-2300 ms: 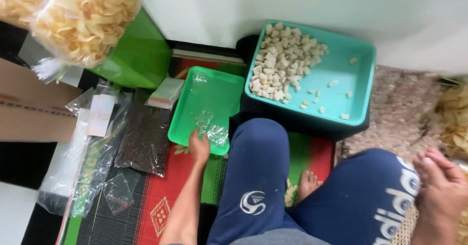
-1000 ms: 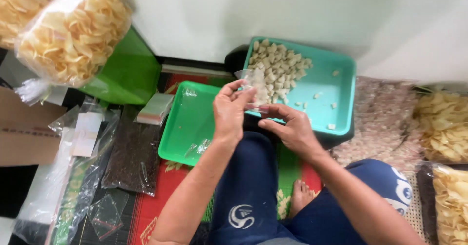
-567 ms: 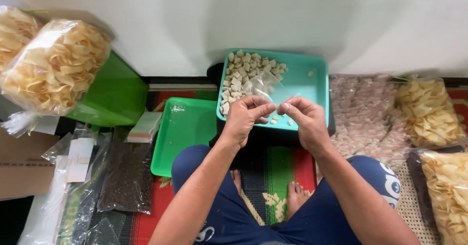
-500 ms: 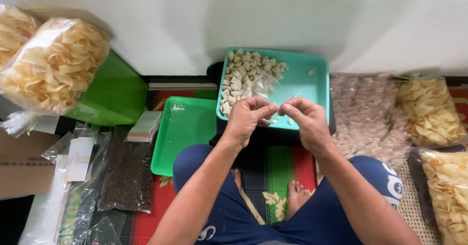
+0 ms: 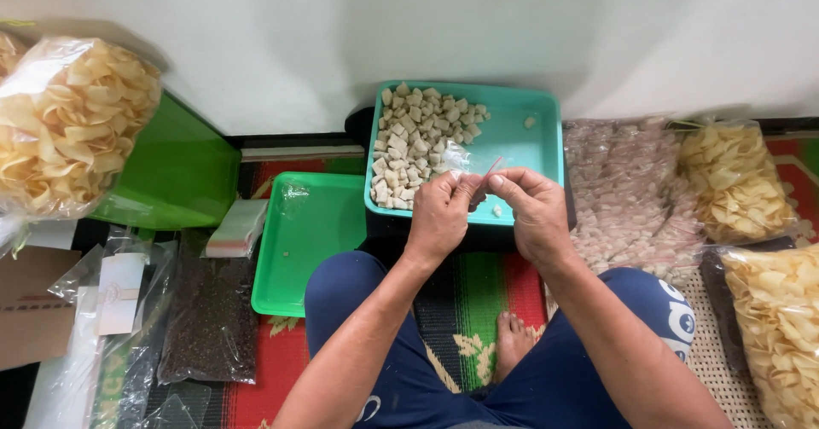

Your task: The person sits on a mat and repeatedly picks small white food pieces from a teal tray, places them into small clear plastic bags, and sets the filled bags aside. The person handles the food by hand and uses no tools.

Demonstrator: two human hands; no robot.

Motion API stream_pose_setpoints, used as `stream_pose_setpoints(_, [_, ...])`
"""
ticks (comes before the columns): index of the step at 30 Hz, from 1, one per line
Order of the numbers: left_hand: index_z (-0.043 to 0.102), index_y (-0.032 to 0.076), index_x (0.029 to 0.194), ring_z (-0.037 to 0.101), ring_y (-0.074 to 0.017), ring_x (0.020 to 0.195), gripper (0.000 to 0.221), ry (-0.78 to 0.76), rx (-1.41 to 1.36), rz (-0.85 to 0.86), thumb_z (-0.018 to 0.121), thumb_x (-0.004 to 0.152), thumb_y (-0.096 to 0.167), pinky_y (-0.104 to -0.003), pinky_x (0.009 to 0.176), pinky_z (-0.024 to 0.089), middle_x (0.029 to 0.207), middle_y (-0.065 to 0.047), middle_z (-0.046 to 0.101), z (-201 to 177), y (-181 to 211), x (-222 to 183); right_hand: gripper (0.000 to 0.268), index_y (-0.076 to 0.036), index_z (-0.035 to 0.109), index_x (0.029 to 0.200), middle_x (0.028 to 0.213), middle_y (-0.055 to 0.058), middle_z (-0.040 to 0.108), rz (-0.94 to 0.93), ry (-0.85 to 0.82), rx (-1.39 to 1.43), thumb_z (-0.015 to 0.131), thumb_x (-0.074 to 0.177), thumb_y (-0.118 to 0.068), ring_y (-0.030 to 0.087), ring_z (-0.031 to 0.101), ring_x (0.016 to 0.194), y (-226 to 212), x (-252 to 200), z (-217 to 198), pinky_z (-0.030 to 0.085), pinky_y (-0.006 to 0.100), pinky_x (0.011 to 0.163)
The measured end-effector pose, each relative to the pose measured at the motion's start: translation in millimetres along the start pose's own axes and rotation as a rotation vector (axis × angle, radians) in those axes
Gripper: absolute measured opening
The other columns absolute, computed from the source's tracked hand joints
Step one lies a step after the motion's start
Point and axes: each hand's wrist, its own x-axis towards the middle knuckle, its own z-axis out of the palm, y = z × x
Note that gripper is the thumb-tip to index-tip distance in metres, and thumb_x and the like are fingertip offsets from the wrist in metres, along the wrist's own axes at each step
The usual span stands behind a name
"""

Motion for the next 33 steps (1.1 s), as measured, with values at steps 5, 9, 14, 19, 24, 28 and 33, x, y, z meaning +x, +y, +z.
stream_pose_setpoints(5, [0.075,0.004,0.078,0.069,-0.0142,0.065,0.037,-0.023,-0.183,-0.058,0.065,0.106,0.026,-0.034,0.068,0.065,0.063,-0.007,0.066,6,-3,0,0.011,0.004,0.072,0.095,0.082,0.018,0.072,0.008,-0.016,0.168,0.072,0.096,-0.007,0.021,0.067,0.076,-2,-1,6,0.059,0.036,0.078])
stream_pose_setpoints(9, [0.073,0.002,0.088,0.071,-0.0174,0.067,0.042,0.031,-0.24,-0.131,0.06,0.105,0.038,-0.033,0.065,0.064,0.073,-0.011,0.069,0,11,-5,0.014,0.004,0.071,0.096,0.083,0.017,0.072,-0.011,0.0,0.094,0.069,0.1,-0.009,0.019,0.069,0.08,9,6,-9,0.058,0.034,0.082])
stream_pose_setpoints(14, [0.053,0.0,0.136,0.068,-0.0418,0.11,0.067,0.299,0.211,0.061,0.07,0.095,0.051,-0.053,0.091,0.057,0.125,-0.029,0.066,-12,42,-17,0.01,-0.002,0.076,0.093,0.079,0.011,0.075,-0.113,-0.003,-0.379,0.075,0.099,-0.009,0.013,0.072,0.083,-30,3,-13,0.058,0.033,0.085])
stream_pose_setpoints(19, [0.075,0.014,0.113,0.075,-0.0155,0.085,0.049,0.008,0.18,-0.005,0.092,0.077,0.043,-0.032,0.083,0.062,0.097,-0.007,0.078,-3,6,-8,0.016,-0.013,0.08,0.105,0.086,0.007,0.079,-0.116,-0.11,-0.586,0.084,0.09,-0.017,0.015,0.076,0.096,-14,7,-20,0.058,0.038,0.093])
stream_pose_setpoints(24, [0.079,0.002,0.098,0.072,-0.0119,0.065,0.03,-0.009,0.012,-0.07,0.088,0.085,0.027,-0.027,0.062,0.064,0.073,-0.011,0.077,-4,1,1,0.014,-0.009,0.079,0.105,0.084,0.007,0.079,-0.062,-0.138,-0.504,0.081,0.092,-0.015,0.012,0.075,0.087,-11,6,-13,0.06,0.037,0.088])
stream_pose_setpoints(28, [0.083,0.016,0.084,0.069,-0.0088,0.053,0.022,0.042,0.163,-0.015,0.087,0.085,0.037,-0.025,0.052,0.06,0.057,-0.003,0.071,-1,-8,8,0.013,-0.01,0.078,0.104,0.082,0.007,0.079,-0.08,-0.135,-0.548,0.08,0.092,-0.01,0.014,0.076,0.082,-1,10,-18,0.061,0.036,0.083])
stream_pose_setpoints(33, [0.079,0.013,0.09,0.073,-0.021,0.061,0.012,0.058,0.375,0.121,0.076,0.091,0.024,-0.035,0.057,0.06,0.065,-0.008,0.074,-1,-18,9,0.016,-0.012,0.076,0.104,0.08,0.005,0.077,-0.228,-0.088,-0.692,0.079,0.089,-0.006,0.017,0.076,0.077,13,12,-21,0.062,0.034,0.075])
